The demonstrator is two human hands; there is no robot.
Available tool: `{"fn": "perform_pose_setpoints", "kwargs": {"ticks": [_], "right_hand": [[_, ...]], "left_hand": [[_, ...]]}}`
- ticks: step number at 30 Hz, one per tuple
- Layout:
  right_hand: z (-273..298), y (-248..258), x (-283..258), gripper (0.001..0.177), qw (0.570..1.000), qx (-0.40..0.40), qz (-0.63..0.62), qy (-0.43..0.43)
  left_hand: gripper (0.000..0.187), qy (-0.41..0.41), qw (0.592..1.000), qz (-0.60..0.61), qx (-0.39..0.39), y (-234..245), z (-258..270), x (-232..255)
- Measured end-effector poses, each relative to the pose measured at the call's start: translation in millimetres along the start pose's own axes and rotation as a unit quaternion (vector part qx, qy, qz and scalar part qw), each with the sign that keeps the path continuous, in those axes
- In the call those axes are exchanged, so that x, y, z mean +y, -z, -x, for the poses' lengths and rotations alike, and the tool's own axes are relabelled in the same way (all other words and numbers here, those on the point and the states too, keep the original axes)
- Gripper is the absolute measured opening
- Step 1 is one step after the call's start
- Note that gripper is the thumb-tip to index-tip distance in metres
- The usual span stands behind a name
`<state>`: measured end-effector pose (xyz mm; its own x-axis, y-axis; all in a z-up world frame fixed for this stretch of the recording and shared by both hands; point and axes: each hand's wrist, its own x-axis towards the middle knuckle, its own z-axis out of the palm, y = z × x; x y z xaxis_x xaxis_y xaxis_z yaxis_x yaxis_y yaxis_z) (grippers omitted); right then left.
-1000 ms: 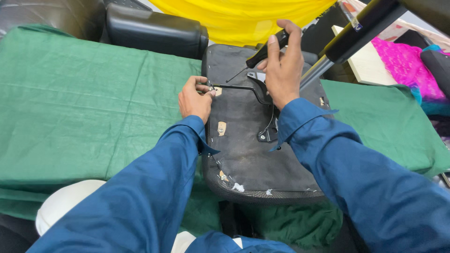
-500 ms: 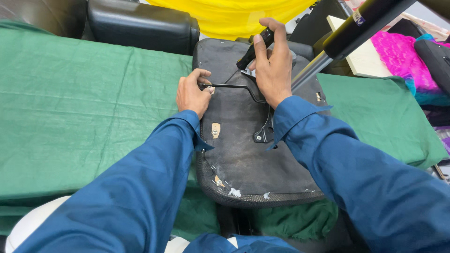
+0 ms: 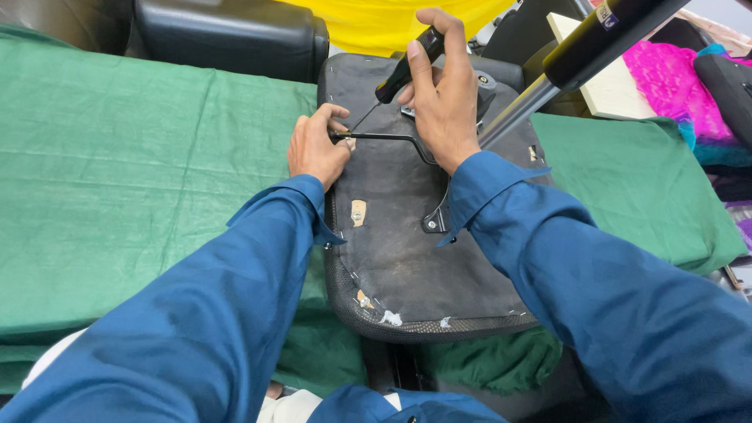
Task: The person uses a screwdriver to tighten screws on the underside of an office chair seat, securing the central mounting plate to the seat base. The person works methodically around the perimeter of the seat, tightening each screw in turn.
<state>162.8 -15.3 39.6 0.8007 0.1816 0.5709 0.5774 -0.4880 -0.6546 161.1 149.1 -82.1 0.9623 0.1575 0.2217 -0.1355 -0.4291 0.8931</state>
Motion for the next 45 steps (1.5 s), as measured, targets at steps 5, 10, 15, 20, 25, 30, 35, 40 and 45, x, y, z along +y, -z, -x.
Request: {"fn": "perform_pose_setpoints", "kwargs": {"ticks": [5, 10, 15, 20, 25, 30, 35, 40, 45], "right_hand": [[-3.0, 0.7, -1.7, 0.030, 1.000, -0.005, 0.010, 0.010], [-1.3, 1.1, -4.6, 0.030, 1.000, -0.010, 0.000, 0.027], [5.3, 0.0, -6.6, 0.031, 0.999, 0.001, -0.008, 0.038], [2.5, -1.5, -9.3, 0.031, 1.000, 0.006, 0.022, 0.021], [-5.0, -3.6, -10.2, 0.032, 0.999, -0.005, 0.026, 0.045], [-10.6, -9.3, -13.2, 0.041, 0.998, -0.006, -0.069, 0.006], [-7.1, -8.1, -21.1, 0.037, 0.999, -0.006, -0.017, 0.042], [-10.8, -7.0, -27.7, 0.031, 0.999, 0.013, -0.001, 0.043], [-12.2, -6.7, -17.4, 0.037, 0.993, 0.013, -0.099, -0.063]], "left_hand": [[0.044, 0.003, 1.000, -0.011, 0.009, -4.7, 0.4, 0.1], [0.046, 0.003, 1.000, -0.025, 0.014, -7.0, -0.9, -1.2], [0.046, 0.014, 0.999, -0.032, 0.011, -9.6, -2.4, 1.1], [0.050, 0.001, 0.999, -0.024, 0.022, -9.2, -0.6, 1.9], [0.051, -0.001, 0.999, -0.014, 0.036, -8.9, 2.2, 1.6], [0.054, -0.010, 0.999, -0.012, 0.043, -7.6, 3.9, 2.3], [0.058, 0.003, 0.999, -0.016, 0.040, -7.0, 3.8, 4.6], [0.059, 0.006, 0.999, -0.014, 0.046, -6.7, 6.7, 5.0], [0.064, 0.015, 0.999, -0.018, 0.043, -7.3, 9.7, 3.8]]}}
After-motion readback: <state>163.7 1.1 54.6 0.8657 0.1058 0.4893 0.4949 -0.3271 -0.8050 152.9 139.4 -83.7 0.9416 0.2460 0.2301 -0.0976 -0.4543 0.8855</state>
